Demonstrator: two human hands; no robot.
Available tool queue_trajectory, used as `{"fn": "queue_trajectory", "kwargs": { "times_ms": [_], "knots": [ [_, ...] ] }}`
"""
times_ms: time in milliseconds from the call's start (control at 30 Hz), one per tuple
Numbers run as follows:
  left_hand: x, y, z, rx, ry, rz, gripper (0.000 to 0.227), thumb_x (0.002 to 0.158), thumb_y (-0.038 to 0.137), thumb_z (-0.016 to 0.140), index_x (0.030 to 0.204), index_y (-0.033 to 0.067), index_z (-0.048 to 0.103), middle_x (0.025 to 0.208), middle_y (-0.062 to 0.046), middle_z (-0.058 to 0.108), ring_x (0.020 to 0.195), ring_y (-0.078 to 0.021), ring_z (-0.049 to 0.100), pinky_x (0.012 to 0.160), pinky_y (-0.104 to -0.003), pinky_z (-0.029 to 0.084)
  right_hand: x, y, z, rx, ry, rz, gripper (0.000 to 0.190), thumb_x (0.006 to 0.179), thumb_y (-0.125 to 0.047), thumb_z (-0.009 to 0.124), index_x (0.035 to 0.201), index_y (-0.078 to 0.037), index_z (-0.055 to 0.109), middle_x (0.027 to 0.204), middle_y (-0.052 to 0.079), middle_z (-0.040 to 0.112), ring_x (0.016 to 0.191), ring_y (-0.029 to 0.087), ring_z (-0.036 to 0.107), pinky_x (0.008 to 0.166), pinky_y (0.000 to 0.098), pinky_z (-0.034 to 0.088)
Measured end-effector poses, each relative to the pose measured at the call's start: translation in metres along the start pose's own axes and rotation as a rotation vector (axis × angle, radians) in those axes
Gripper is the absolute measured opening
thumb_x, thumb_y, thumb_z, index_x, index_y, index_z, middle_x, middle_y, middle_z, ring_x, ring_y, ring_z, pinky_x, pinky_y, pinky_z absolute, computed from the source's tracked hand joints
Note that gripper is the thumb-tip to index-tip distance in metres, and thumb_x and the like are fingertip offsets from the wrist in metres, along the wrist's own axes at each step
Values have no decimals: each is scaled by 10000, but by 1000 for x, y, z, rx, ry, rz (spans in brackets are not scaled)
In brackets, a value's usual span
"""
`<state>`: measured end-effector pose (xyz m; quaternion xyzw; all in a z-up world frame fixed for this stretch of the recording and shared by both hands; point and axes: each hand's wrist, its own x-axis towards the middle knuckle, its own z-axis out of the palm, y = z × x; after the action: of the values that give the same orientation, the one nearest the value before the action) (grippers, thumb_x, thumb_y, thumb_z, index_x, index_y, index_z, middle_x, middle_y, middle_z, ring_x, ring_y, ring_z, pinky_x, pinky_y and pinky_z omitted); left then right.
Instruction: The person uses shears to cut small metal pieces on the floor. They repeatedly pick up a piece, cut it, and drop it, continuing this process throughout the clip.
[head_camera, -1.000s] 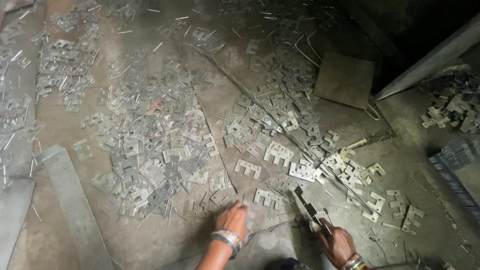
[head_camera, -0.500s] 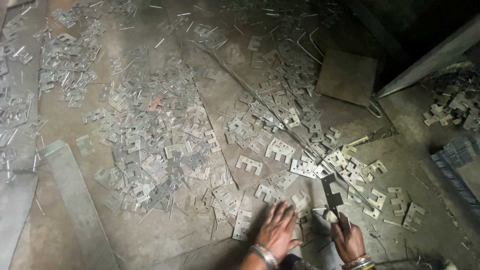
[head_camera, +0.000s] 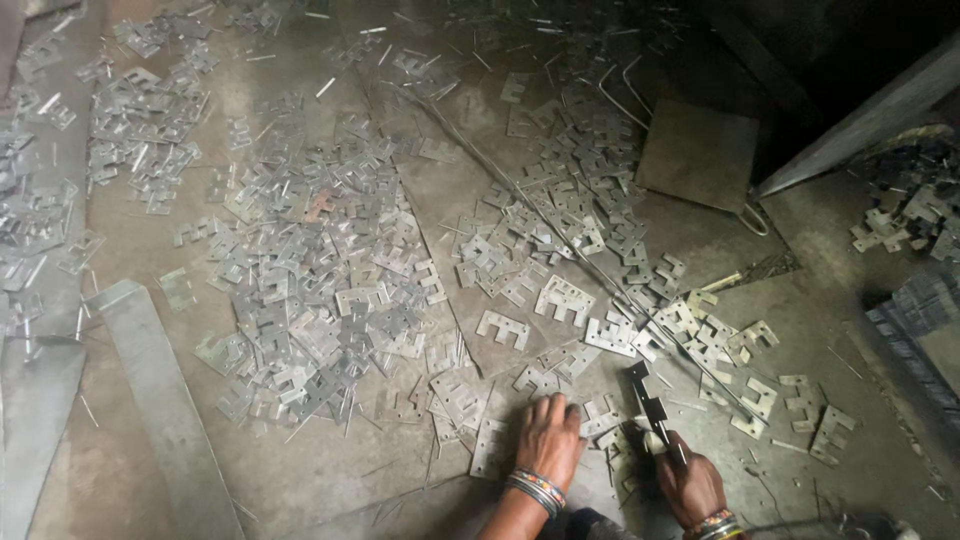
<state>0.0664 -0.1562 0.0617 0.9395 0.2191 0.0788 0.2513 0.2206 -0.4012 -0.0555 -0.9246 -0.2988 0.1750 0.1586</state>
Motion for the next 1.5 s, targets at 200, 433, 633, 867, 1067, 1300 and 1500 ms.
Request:
{"fn": "queue_trajectory", "kwargs": {
  "times_ms": [200, 433, 633, 867, 1067, 1300, 1500],
  "knots": [
    [-14, -11, 8, -113, -156, -75, 649, 695, 228, 909, 1208, -16, 594, 1228, -222, 560, 1181, -393, 519, 988, -522, 430, 7, 11, 10, 56, 54, -98, 555, 840, -330, 658, 1351, -134, 567, 830, 214, 747, 795, 458, 697, 707, 558, 539],
    [-46, -83, 34, -833, 6, -416, 536, 612, 95, 908, 1071, 13, 645, 902, -113, 745, 747, -203, 769, 626, -339, 623, 17, 9, 2, -27, 23, -53, 488, 860, -361, 662, 1305, -165, 619, 875, 249, 733, 857, 465, 698, 744, 556, 550],
    [-51, -147, 20, -893, 53, -778, 209, 750, 167, 848, 841, 5, 753, 754, -124, 768, 641, -211, 741, 602, -353, 585, 8, -5, -6, -52, -27, -52, 444, 860, -330, 666, 1274, -171, 654, 840, 218, 748, 842, 414, 734, 760, 502, 577],
    [-25, -167, 15, -328, 153, -628, 387, 762, 352, 773, 770, -31, 721, 806, -250, 719, 789, -425, 709, 745, -484, 556, -22, -82, -5, 133, -162, -425, 411, 825, -212, 666, 1231, -193, 724, 886, 172, 788, 784, 356, 765, 709, 439, 604],
    [-15, -168, 11, -313, 2, -712, 379, 818, 364, 688, 833, -15, 702, 897, -278, 718, 887, -435, 717, 862, -482, 561, -29, -121, -19, 360, -96, -799, 440, 699, -207, 761, 1099, -43, 677, 810, 176, 727, 710, 358, 738, 607, 447, 585],
    [-10, -175, 32, -287, 68, -697, 396, 788, 380, 720, 843, -11, 721, 880, -254, 737, 871, -423, 718, 840, -484, 564, -26, -124, -13, 241, -24, -748, 425, 711, -156, 788, 1067, 37, 657, 781, 195, 716, 678, 413, 709, 580, 476, 553],
    [-9, -176, 37, -257, 94, -663, 379, 755, 354, 753, 874, -4, 715, 900, -262, 727, 882, -436, 713, 835, -493, 562, -10, -119, -12, -356, -511, -446, 641, 769, 21, 640, 1388, -128, 567, 830, 184, 721, 786, 375, 718, 689, 458, 564]
  ]
}}
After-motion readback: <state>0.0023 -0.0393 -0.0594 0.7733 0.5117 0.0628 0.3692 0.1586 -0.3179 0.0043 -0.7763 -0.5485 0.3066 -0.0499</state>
